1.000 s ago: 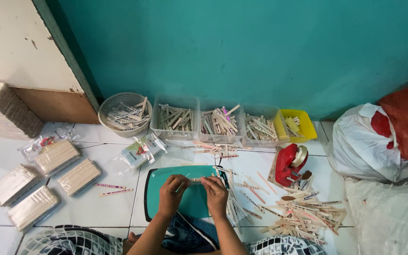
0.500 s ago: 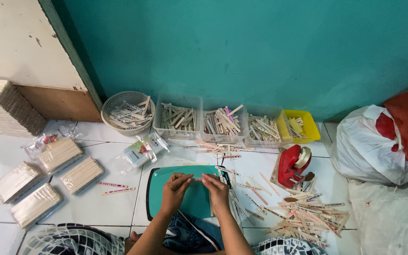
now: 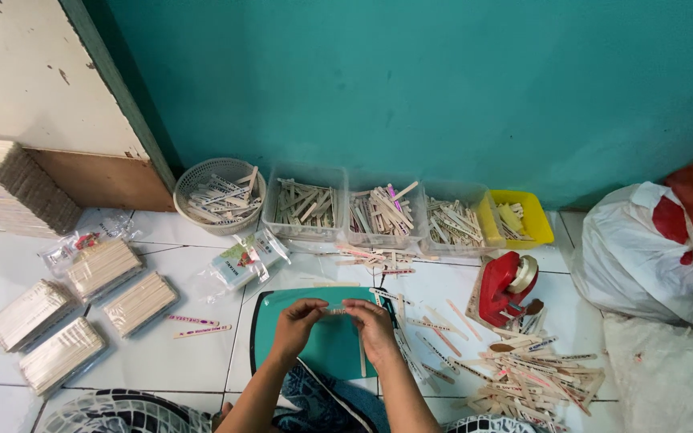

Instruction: The person sits on the floor and sorts small wooden sticks into neat stacks on a green cutting board. They repeatedly pick up sticks, align them, and place them into organized piles, occasionally using a tape dispenser nearby.

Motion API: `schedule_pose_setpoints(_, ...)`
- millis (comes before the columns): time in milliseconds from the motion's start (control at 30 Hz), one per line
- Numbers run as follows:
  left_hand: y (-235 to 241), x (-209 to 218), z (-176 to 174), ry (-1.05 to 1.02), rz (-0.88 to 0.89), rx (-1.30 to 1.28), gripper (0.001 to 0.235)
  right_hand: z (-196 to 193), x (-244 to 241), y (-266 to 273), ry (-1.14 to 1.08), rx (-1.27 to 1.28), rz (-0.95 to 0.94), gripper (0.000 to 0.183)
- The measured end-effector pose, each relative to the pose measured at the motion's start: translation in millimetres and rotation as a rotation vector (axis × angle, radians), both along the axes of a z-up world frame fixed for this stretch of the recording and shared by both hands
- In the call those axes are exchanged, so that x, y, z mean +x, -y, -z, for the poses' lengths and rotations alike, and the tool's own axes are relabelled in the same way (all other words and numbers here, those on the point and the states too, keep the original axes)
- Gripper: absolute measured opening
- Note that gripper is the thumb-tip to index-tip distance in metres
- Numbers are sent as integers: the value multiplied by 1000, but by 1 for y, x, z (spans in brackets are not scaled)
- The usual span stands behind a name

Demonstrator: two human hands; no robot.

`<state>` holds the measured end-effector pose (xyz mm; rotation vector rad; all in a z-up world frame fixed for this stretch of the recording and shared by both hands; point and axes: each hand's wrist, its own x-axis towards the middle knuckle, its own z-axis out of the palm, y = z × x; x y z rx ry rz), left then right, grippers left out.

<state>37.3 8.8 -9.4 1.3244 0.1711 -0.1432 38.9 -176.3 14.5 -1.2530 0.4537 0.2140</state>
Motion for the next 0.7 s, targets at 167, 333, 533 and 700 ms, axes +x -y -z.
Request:
schedule_pose_setpoints(167,-11,13,-5,35,88,47,13,10,9,6,48,-20,-83,13)
schedule_pose_setpoints(333,-33,21,-27,146,372,65,14,17,18,24,170,-37,-263,14)
schedule_pose_setpoints(533,-27,17,-50,398,264,366,8,4,23,32,412,-253,-387,15)
schedule_pose_setpoints(700,-24,12,1,750,198,790,10,34,19,30,705,-489,-386,30)
